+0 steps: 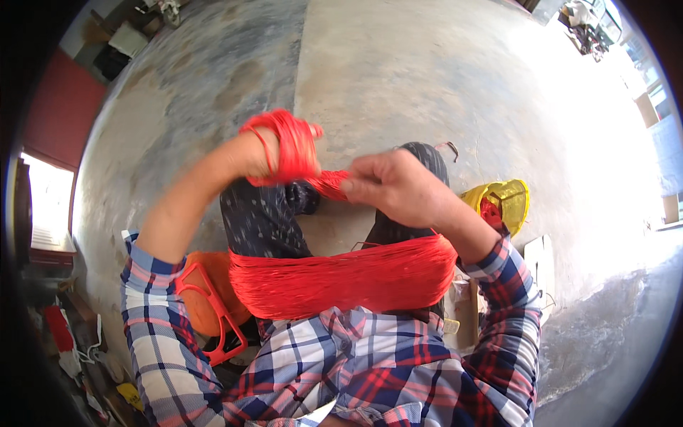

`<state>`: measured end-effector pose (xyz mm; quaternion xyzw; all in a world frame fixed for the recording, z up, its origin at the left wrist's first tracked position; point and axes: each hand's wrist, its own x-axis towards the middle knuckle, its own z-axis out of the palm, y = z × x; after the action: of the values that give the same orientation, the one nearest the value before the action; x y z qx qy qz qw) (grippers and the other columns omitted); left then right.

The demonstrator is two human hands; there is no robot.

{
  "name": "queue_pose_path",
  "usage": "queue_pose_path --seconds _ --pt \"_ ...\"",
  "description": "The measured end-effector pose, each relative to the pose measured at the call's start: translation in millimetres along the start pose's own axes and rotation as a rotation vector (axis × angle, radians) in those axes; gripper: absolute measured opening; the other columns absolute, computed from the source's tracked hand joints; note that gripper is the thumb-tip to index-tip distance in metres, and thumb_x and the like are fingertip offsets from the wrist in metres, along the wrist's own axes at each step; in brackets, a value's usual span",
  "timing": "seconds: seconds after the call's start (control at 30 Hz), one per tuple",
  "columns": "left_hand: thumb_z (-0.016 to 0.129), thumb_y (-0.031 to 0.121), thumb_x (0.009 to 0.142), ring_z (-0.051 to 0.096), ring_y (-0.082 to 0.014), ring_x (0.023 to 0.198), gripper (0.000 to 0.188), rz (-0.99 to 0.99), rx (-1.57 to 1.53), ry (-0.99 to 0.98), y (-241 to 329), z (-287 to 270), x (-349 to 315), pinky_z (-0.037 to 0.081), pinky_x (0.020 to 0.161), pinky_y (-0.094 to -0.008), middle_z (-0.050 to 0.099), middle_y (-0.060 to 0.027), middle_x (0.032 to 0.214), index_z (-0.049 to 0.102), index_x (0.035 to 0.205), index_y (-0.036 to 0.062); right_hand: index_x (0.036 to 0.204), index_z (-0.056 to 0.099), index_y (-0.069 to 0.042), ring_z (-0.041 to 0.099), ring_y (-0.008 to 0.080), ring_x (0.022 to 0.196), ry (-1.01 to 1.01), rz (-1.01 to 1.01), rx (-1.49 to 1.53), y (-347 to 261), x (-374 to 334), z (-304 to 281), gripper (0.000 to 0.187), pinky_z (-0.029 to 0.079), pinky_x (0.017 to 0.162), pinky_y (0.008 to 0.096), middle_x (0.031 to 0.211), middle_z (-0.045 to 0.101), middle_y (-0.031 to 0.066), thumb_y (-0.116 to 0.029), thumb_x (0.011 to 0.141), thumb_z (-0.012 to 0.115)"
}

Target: The person is winding red plastic twine into a bundle, using their legs as a frame and then wrapping it around their hand.

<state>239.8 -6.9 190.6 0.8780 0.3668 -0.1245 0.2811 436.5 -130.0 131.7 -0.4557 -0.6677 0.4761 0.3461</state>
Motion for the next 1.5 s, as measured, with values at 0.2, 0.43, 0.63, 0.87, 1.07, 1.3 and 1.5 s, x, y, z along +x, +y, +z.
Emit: queue_pose_path --seconds 0.2,0.43,0.63,0.87,1.07,1.3,1.5 --pt "0.075 0.027 0.077 0.063 -0.0192 0.079 0.035 0.522 0.512 -0.42 72 5 -32 0.049 0.074 -0.0364 0.066 -0.0061 0.081 0.063 0.101 0.0038 0.076 0.062 0.0 0.046 0.0051 0.06 -0.125 -0.099 -0.103 -58 3 -34 0.025 0.04 0.054 0.0263 0.061 0.055 -0.0024 -0.02 0.09 0.065" --pt "0.08 0.019 0.071 0.061 -0.0255 0.079 0.052 0.389 0.173 0.028 -11 -15 -41 0.047 0.087 -0.0331 0.065 -0.0106 0.094 0.061 0.117 0.003 0.072 0.062 -0.005 0.042 0.0029 0.059 -0.01 -0.099 0.129 5 21 -48 0.03 0.033 0.051 0.0234 0.061 0.049 -0.0068 -0.031 0.088 0.067" --pt "0.061 0.032 0.081 0.063 -0.0308 0.088 0.027 0.082 0.714 -0.175 -47 -8 -26 0.046 0.089 -0.0366 0.067 -0.0172 0.087 0.066 0.074 0.0063 0.073 0.062 -0.006 0.045 0.0027 0.059 0.097 -0.033 0.294 68 -4 -38 0.018 0.035 0.051 0.0222 0.064 0.053 -0.0082 -0.017 0.084 0.072" --pt "0.079 0.02 0.072 0.056 -0.0259 0.117 0.063 0.242 0.109 -0.295 37 -9 -48 0.044 0.098 -0.0351 0.061 -0.0173 0.121 0.054 0.125 -0.0033 0.07 0.061 -0.005 0.04 0.0032 0.054 0.38 -0.535 -0.178 -90 38 -93 0.022 0.031 0.046 0.0218 0.058 0.05 -0.0045 -0.016 0.081 0.077" --pt "0.072 0.007 0.078 0.045 -0.0327 0.13 0.064 0.589 -0.706 0.027 52 -21 -67 0.046 0.1 -0.0415 0.046 -0.0178 0.139 0.044 0.134 -0.0044 0.081 0.07 -0.003 0.052 0.0074 0.061 0.285 -0.48 -0.14 18 106 -69 0.03 0.045 0.058 0.0273 0.069 0.066 0.0017 -0.032 0.088 0.067" --pt "0.057 0.027 0.089 0.061 -0.0306 0.109 0.055 -0.499 0.522 0.803 -10 -50 -48 0.048 0.094 -0.0382 0.056 -0.0179 0.129 0.043 0.137 0.0037 0.076 0.067 -0.003 0.045 0.0069 0.059 -0.175 -0.19 0.266 -3 86 15 0.038 0.039 0.054 0.0263 0.062 0.053 -0.0031 -0.037 0.092 0.063" --pt "0.071 0.028 0.078 0.064 -0.0257 0.095 0.056 -0.027 0.238 -0.323 -9 -4 -92 0.049 0.078 -0.0352 0.066 -0.0142 0.102 0.053 0.123 0.0003 0.065 0.047 -0.016 0.021 0.0037 0.048 -0.222 -0.141 0.914 9 144 32 0.036 0.016 0.044 0.024 0.056 0.031 -0.0093 -0.033 0.092 0.064"
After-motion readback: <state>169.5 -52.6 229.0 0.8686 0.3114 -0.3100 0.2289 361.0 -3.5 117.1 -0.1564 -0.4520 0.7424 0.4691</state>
